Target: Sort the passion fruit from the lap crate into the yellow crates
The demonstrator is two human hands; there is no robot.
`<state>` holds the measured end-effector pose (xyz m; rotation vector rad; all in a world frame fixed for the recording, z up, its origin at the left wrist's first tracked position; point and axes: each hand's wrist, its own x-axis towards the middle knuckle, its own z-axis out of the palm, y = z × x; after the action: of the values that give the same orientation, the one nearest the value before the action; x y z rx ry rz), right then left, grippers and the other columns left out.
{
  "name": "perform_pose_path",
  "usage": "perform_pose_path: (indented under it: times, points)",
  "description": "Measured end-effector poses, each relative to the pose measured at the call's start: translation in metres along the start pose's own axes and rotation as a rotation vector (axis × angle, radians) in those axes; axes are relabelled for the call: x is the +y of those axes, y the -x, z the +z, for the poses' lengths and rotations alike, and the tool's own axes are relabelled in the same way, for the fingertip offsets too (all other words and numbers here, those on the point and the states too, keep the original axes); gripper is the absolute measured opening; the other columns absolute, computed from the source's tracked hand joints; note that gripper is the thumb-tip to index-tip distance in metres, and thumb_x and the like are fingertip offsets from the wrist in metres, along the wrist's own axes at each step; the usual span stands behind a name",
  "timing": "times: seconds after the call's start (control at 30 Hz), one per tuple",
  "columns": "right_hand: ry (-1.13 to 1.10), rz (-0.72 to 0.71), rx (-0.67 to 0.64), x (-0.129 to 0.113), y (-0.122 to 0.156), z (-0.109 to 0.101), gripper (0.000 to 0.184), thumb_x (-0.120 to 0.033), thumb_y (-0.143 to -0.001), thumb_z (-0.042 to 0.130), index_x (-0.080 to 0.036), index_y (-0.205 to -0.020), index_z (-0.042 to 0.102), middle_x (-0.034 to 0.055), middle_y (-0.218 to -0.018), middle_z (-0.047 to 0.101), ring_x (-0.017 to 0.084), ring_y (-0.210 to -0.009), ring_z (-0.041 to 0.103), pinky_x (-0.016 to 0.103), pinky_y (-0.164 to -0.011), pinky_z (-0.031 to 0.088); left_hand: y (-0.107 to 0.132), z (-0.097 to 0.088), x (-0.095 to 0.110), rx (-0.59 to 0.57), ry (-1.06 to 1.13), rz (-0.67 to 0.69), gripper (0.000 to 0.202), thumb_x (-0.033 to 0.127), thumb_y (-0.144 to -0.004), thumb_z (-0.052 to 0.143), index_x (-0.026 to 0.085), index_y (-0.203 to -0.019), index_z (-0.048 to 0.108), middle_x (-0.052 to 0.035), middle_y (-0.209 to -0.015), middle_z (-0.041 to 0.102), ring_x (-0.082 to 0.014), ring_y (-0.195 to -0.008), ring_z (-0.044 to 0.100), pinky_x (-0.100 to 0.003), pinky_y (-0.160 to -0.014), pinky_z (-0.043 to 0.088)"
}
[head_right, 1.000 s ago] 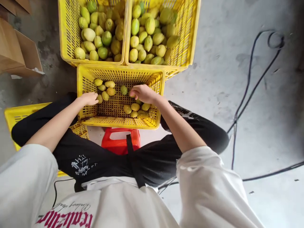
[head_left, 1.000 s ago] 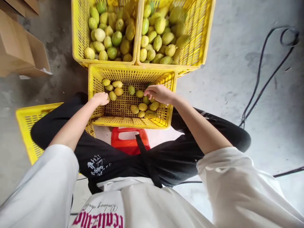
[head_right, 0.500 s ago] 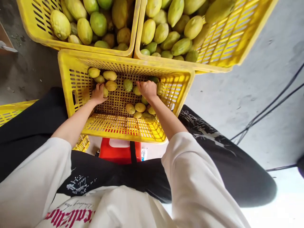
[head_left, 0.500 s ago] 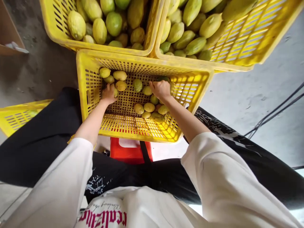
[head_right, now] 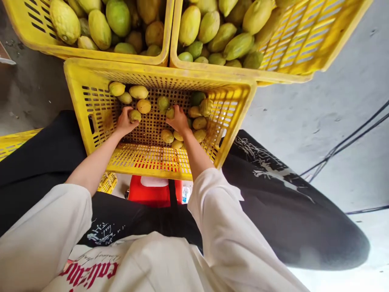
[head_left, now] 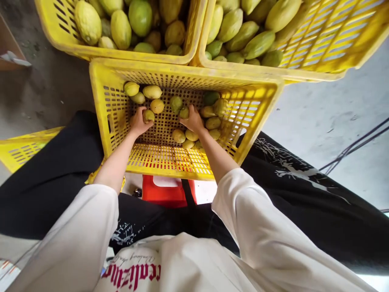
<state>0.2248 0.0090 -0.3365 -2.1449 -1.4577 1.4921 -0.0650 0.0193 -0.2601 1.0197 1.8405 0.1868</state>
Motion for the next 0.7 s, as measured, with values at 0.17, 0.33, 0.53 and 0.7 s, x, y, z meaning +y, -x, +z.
perform_pose_path:
  times: [0.17, 0.33, 0.53, 0.7]
  points:
    - [-0.678, 0.224, -0.099, -0.045, 0.05, -0.006, 0.051, -0.022, -0.081, 0.089, -0.031, -0.127, 0.069, -0.0034, -0.11, 0.078, 0.022, -0.106, 0.075, 0.039, -0.104, 0.075, 0.04, 0.03, 0.031, 0.181, 0.517, -0.153, 0.021, 0.029, -0.105, 0.092, 0.028, -0.099, 0.072, -0.0052, -0.114, 0.088, -0.0272, -0.128, 0.088, -0.032, -0.106, 0.067]
    - [-1.284, 0.182, -0.226, -0.089, 0.124, -0.023, 0.059, -0.044, -0.077, 0.103, -0.033, -0.123, 0.067, -0.0028, -0.115, 0.082, 0.023, -0.099, 0.084, 0.038, -0.082, 0.08, 0.105, 0.026, 0.08, 0.209, 0.87, -0.176, 0.044, 0.073, -0.115, 0.078, 0.03, -0.109, 0.076, -0.0094, -0.119, 0.089, -0.0373, -0.142, 0.089, -0.043, -0.104, 0.076]
    - [-1.37, 0.053, -0.058, -0.118, 0.201, -0.035, 0.054, -0.059, -0.085, 0.096, -0.033, -0.12, 0.065, -0.002, -0.105, 0.079, 0.027, -0.097, 0.091, 0.034, -0.068, 0.077, 0.19, -0.002, 0.109, 0.106, 1.159, -0.072, 0.05, 0.08, -0.107, 0.076, 0.03, -0.102, 0.073, -0.0091, -0.106, 0.088, -0.0386, -0.121, 0.094, -0.05, -0.099, 0.079]
    - [-1.288, 0.07, 0.051, -0.099, 0.249, -0.039, 0.054, -0.072, -0.084, 0.091, -0.032, -0.106, 0.063, 0.0004, -0.091, 0.078, 0.031, -0.09, 0.091, 0.038, -0.066, 0.076, 0.244, -0.012, 0.099, 0.103, 1.203, -0.067, 0.057, 0.084, -0.097, 0.082, 0.028, -0.095, 0.069, -0.0056, -0.085, 0.08, -0.0368, -0.104, 0.096, -0.041, -0.086, 0.076]
